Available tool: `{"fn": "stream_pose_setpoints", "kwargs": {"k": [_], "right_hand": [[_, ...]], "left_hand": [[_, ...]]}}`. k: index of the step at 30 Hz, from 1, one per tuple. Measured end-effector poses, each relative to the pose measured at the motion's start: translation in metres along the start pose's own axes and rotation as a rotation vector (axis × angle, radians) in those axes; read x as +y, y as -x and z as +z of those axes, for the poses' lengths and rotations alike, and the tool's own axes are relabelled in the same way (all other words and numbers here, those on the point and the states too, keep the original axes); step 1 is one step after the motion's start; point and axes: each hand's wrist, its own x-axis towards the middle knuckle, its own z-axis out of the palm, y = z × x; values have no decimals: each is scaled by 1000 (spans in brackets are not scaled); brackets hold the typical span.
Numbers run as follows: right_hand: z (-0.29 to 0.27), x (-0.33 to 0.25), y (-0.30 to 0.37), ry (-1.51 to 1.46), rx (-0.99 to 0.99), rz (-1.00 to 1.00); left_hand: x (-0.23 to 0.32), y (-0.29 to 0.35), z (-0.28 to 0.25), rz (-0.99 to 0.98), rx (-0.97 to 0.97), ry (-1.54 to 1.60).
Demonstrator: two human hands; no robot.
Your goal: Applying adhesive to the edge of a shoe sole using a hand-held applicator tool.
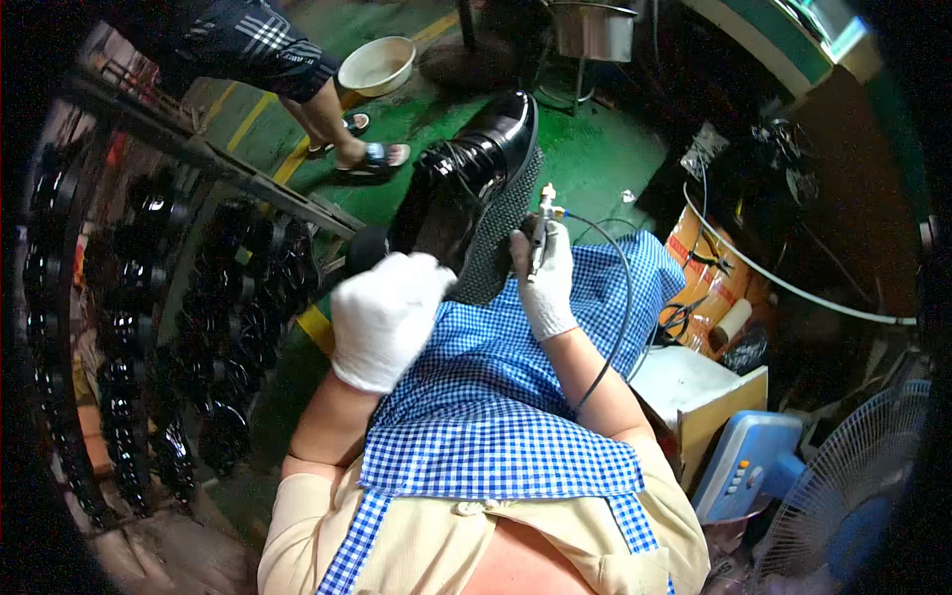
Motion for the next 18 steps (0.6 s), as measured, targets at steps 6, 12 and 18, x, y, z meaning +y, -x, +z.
{"fn": "stream_pose_setpoints", "kwargs": {"k": [6, 12, 18], "right_hand": [[-2, -2, -1, -70, 6, 2], [-65, -13, 8, 225, -70, -323], [-77, -21, 13, 11, -186, -201]], "left_hand": [[9, 2, 2, 60, -173, 82], [-1, 5, -7, 216, -109, 102], [-16, 14, -4, 353, -41, 46]]}}
